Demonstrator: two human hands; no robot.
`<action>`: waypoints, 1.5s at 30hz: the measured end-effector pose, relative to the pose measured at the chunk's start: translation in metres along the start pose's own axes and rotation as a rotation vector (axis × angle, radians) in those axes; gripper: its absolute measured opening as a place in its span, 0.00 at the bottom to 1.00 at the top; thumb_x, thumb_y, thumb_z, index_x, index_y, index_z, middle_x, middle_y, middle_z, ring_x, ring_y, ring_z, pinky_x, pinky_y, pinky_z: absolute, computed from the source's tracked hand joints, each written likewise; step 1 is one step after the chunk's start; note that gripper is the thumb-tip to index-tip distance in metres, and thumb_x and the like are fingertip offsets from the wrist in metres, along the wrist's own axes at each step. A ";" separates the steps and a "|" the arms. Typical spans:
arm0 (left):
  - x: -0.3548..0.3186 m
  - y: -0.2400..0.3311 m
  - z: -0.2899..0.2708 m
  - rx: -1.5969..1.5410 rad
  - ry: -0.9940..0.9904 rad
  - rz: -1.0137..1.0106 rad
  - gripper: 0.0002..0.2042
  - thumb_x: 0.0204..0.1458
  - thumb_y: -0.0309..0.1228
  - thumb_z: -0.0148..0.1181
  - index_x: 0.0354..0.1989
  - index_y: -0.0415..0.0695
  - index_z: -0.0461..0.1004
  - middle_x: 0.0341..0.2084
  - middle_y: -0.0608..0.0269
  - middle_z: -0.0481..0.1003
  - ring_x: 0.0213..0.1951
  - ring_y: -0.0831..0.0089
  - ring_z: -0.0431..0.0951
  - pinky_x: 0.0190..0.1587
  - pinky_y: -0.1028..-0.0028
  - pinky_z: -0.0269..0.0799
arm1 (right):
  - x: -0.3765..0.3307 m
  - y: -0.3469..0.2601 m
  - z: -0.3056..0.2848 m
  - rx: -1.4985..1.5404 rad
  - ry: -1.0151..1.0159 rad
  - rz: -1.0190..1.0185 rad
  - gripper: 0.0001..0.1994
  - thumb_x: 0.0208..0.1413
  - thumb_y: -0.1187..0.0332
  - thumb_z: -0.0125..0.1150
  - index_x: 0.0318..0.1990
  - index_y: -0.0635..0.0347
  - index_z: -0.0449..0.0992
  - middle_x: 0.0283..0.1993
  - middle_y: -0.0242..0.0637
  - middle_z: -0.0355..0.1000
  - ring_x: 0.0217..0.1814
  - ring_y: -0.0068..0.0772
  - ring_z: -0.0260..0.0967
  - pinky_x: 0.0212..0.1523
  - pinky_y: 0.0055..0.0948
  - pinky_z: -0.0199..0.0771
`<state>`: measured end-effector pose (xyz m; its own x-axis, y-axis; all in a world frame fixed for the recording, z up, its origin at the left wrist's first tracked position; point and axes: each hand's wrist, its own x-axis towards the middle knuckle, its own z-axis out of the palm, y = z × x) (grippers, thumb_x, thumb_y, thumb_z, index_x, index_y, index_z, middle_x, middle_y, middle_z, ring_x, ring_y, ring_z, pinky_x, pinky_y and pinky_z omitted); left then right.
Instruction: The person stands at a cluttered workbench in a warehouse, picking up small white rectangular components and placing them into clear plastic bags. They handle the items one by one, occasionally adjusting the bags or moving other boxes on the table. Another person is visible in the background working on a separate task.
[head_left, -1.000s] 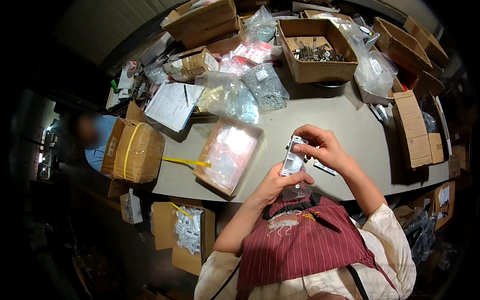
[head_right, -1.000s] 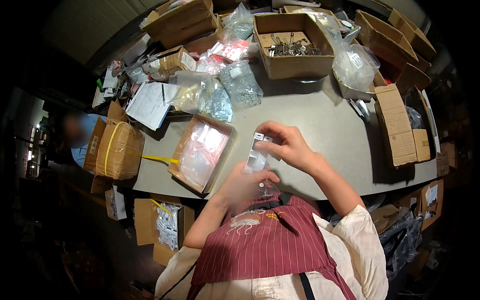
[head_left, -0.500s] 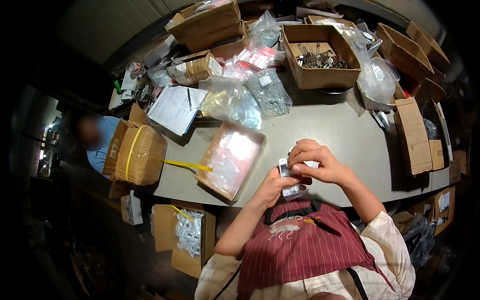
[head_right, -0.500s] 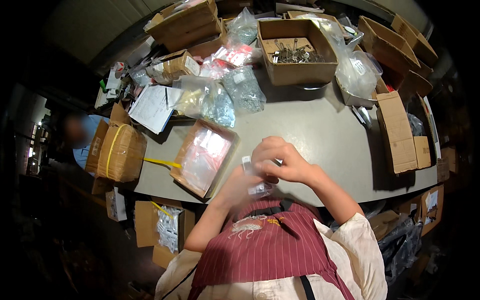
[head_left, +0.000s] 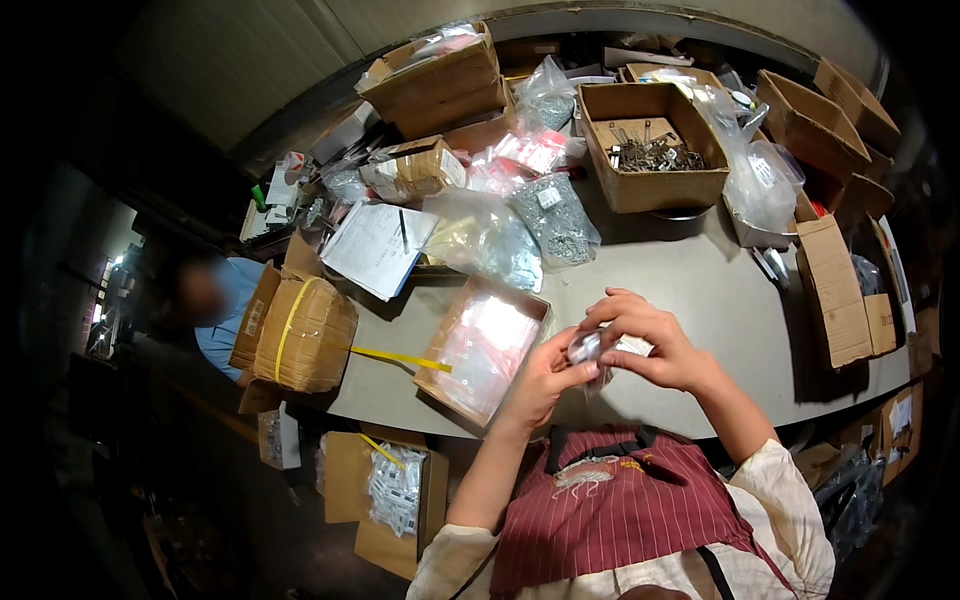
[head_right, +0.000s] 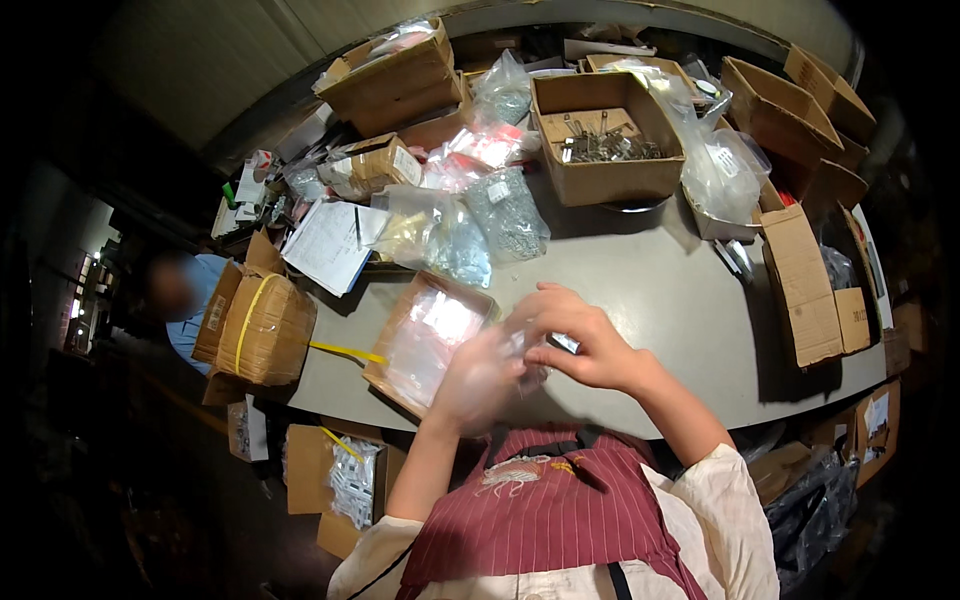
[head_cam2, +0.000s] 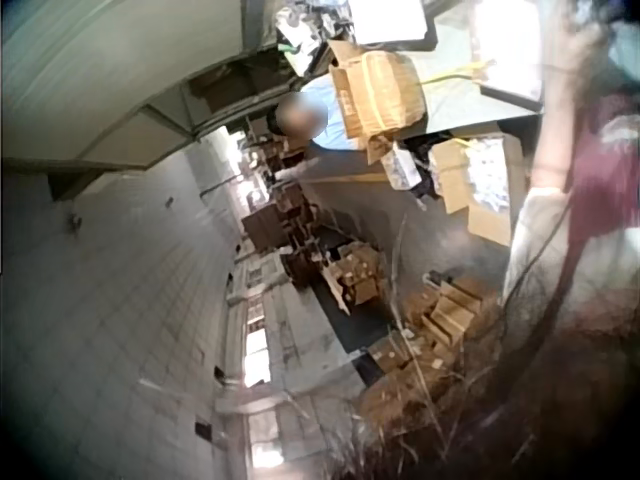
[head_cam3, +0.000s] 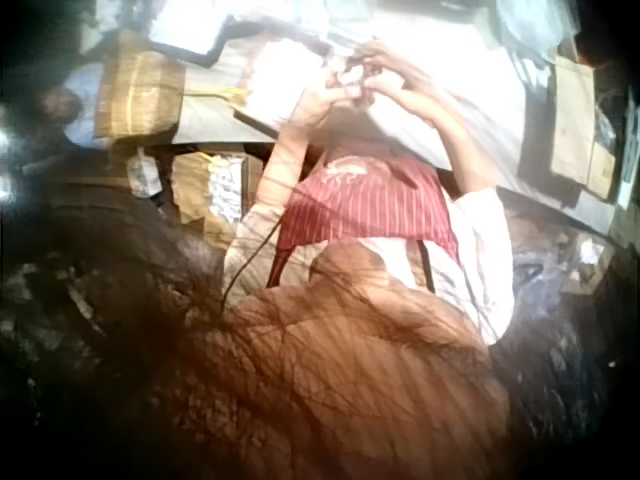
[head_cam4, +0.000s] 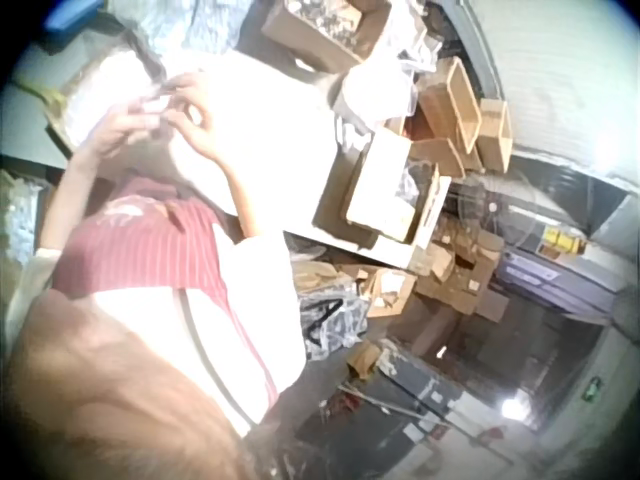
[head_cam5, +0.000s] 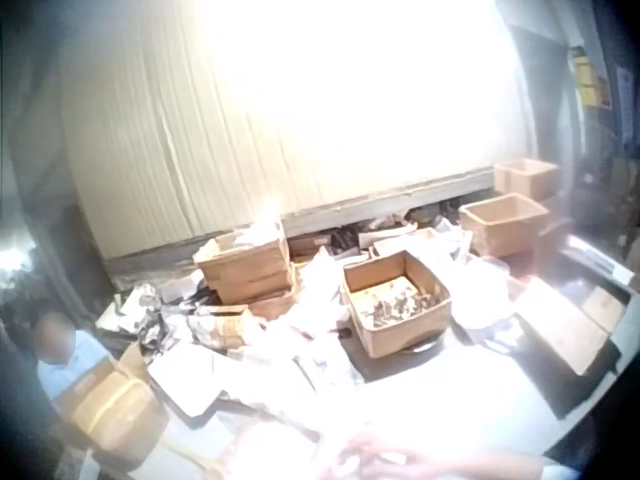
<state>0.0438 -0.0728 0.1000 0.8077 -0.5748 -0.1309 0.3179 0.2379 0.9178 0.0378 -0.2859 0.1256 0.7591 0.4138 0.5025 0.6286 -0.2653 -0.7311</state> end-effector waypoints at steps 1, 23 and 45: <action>0.001 0.000 0.000 0.101 0.064 0.059 0.17 0.55 0.21 0.59 0.54 0.35 0.74 0.42 0.63 0.79 0.43 0.76 0.78 0.48 0.76 0.73 | 0.000 -0.001 0.000 0.008 0.061 0.043 0.05 0.53 0.71 0.68 0.35 0.59 0.78 0.51 0.38 0.76 0.58 0.47 0.71 0.62 0.46 0.66; -0.010 0.014 0.017 0.563 0.462 0.529 0.05 0.59 0.21 0.59 0.41 0.36 0.79 0.35 0.58 0.83 0.37 0.73 0.83 0.42 0.74 0.78 | 0.003 -0.015 0.022 -0.017 0.300 0.055 0.08 0.50 0.77 0.68 0.37 0.64 0.75 0.37 0.41 0.74 0.38 0.41 0.73 0.41 0.35 0.73; -0.024 0.028 0.014 0.921 0.442 0.674 0.03 0.53 0.21 0.64 0.35 0.38 0.80 0.29 0.56 0.82 0.31 0.64 0.83 0.35 0.71 0.77 | 0.013 -0.019 0.025 -0.438 0.112 -0.200 0.12 0.42 0.77 0.66 0.35 0.62 0.72 0.33 0.38 0.70 0.37 0.43 0.68 0.49 0.40 0.69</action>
<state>0.0264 -0.0629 0.1339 0.8310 -0.1929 0.5218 -0.5546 -0.3611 0.7497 0.0315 -0.2532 0.1348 0.6144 0.4041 0.6776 0.7577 -0.5415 -0.3642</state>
